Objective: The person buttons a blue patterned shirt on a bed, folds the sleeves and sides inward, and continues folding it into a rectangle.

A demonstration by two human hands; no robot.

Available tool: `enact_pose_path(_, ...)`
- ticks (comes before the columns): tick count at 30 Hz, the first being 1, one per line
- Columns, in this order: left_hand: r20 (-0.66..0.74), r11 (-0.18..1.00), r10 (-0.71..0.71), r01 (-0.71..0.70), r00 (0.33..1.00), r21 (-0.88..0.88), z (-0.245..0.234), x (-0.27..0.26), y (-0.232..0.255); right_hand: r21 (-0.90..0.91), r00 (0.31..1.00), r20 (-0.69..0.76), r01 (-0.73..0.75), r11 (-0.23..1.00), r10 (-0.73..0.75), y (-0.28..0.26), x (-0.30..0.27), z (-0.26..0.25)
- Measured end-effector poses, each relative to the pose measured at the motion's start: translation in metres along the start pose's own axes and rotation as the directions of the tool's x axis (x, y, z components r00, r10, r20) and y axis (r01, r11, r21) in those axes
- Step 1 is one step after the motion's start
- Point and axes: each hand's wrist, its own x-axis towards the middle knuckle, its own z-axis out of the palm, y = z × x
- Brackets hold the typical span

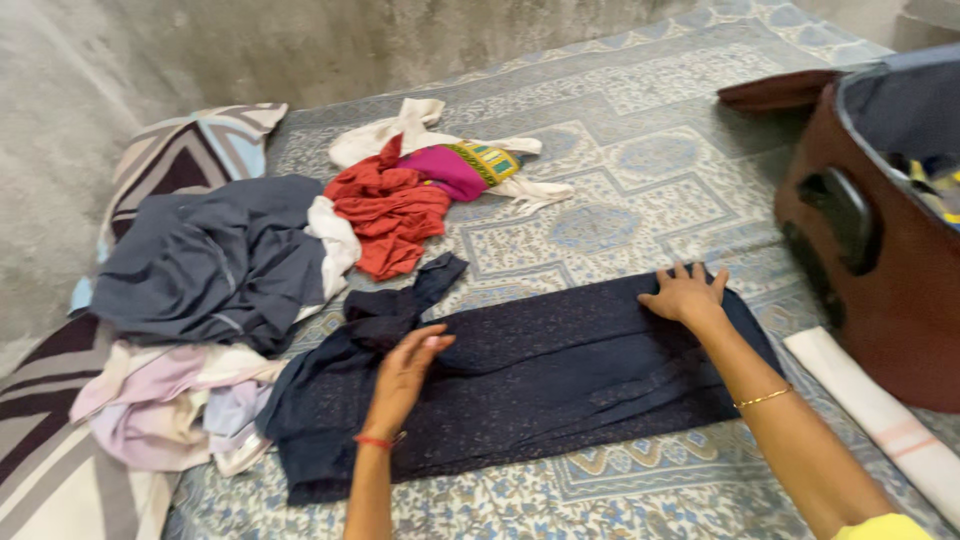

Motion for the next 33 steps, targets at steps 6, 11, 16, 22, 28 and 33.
enact_pose_path(6, -0.26, 0.942, -0.184, 0.094, 0.948, -0.321, -0.083, -0.03, -0.063, 0.038, 0.866, -0.417, 0.32, 0.947, -0.276, -0.116, -0.024, -0.01)
enact_pose_path(11, -0.297, 0.909, -0.226, 0.091, 0.928, -0.408, -0.097, -0.031, -0.094, 0.219, 0.736, -0.44, 0.644, 0.733, -0.515, -0.232, -0.038, -0.011)
enact_pose_path(16, -0.292, 0.896, -0.27, 0.128, 0.917, -0.424, -0.094, -0.028, -0.097, 0.26, 0.648, -0.557, 0.73, 0.632, -0.519, -0.304, -0.053, -0.014)
enact_pose_path(22, -0.283, 0.895, -0.278, 0.14, 0.918, -0.424, -0.093, -0.027, -0.098, 0.024, 0.462, -0.61, 0.823, 0.567, -0.644, -0.351, -0.036, -0.014)
enact_pose_path(28, -0.238, 0.864, -0.298, 0.155, 0.925, -0.48, -0.099, -0.024, -0.107, 0.118, 0.636, -0.46, 0.735, 0.667, -0.619, -0.36, -0.022, -0.022)
enact_pose_path(33, -0.238, 0.856, -0.32, 0.172, 0.917, -0.487, -0.099, -0.018, -0.115, 0.729, 0.734, -0.463, 0.634, 0.258, -0.497, -0.353, -0.019, -0.04)
